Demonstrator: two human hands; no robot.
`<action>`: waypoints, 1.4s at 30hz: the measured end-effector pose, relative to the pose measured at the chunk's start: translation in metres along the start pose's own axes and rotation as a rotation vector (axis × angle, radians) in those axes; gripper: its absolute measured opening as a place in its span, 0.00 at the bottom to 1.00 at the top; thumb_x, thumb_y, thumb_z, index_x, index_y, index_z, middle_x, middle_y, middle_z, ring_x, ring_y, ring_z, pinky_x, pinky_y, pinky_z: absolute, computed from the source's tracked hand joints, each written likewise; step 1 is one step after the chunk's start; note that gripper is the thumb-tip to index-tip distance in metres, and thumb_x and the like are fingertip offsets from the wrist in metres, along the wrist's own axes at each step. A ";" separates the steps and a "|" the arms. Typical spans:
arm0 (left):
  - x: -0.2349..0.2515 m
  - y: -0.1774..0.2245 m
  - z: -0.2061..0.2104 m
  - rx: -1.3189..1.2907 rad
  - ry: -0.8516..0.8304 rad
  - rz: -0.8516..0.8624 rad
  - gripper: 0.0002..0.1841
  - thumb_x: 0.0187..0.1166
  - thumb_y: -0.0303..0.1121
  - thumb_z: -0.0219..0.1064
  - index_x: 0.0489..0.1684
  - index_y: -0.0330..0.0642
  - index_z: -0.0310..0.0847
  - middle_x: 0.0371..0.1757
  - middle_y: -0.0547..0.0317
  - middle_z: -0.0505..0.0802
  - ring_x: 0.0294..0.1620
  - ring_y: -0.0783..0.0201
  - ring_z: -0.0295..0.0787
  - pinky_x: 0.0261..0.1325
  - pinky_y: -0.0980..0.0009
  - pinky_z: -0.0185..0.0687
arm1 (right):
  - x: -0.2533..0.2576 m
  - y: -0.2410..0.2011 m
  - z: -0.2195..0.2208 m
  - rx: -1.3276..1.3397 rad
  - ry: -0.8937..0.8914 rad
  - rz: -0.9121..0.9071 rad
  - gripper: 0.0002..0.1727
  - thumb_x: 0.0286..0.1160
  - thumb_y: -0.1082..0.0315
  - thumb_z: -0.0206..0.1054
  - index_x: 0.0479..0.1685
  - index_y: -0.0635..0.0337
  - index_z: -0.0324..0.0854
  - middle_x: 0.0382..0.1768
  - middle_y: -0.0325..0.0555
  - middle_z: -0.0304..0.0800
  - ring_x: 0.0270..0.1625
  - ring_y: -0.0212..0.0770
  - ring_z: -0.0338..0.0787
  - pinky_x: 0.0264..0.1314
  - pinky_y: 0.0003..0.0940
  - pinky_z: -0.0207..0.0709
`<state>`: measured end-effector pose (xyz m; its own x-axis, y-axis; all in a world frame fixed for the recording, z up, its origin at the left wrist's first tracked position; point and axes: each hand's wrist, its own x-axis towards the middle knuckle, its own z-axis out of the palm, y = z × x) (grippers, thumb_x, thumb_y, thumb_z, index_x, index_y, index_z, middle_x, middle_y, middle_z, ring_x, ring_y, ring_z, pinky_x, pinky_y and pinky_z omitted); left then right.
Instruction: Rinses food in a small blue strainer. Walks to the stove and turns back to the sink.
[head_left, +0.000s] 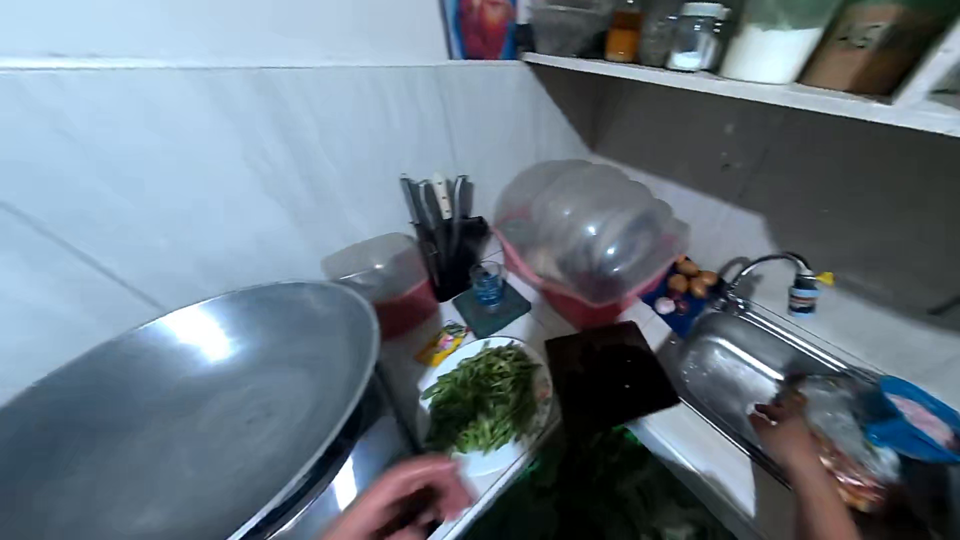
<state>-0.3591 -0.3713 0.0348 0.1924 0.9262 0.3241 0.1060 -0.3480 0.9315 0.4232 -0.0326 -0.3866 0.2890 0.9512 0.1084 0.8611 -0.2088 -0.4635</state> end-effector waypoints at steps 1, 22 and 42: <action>0.032 -0.028 0.025 0.093 -0.092 -0.094 0.24 0.85 0.45 0.61 0.78 0.51 0.77 0.60 0.57 0.93 0.56 0.57 0.91 0.59 0.55 0.89 | -0.003 -0.002 -0.003 0.024 -0.035 0.040 0.31 0.65 0.29 0.69 0.67 0.29 0.83 0.63 0.47 0.90 0.62 0.57 0.89 0.60 0.75 0.80; 0.517 -0.293 0.446 0.908 -0.375 -0.074 0.26 0.85 0.54 0.54 0.84 0.71 0.68 0.60 0.55 0.93 0.58 0.50 0.92 0.61 0.39 0.87 | -0.165 0.042 0.020 0.118 0.057 0.289 0.24 0.71 0.28 0.62 0.60 0.23 0.83 0.54 0.30 0.93 0.50 0.36 0.93 0.48 0.53 0.92; 0.546 -0.475 0.496 0.304 -0.057 -0.047 0.29 0.93 0.56 0.44 0.92 0.61 0.57 0.83 0.60 0.78 0.77 0.65 0.79 0.76 0.60 0.82 | -0.205 0.007 0.022 0.187 0.173 0.434 0.15 0.74 0.44 0.68 0.58 0.25 0.85 0.66 0.26 0.86 0.56 0.28 0.90 0.51 0.38 0.92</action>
<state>0.1799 0.2280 -0.3123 0.2343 0.9356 0.2640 0.4013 -0.3404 0.8503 0.3609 -0.2241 -0.4320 0.6828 0.7305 0.0075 0.5609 -0.5177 -0.6460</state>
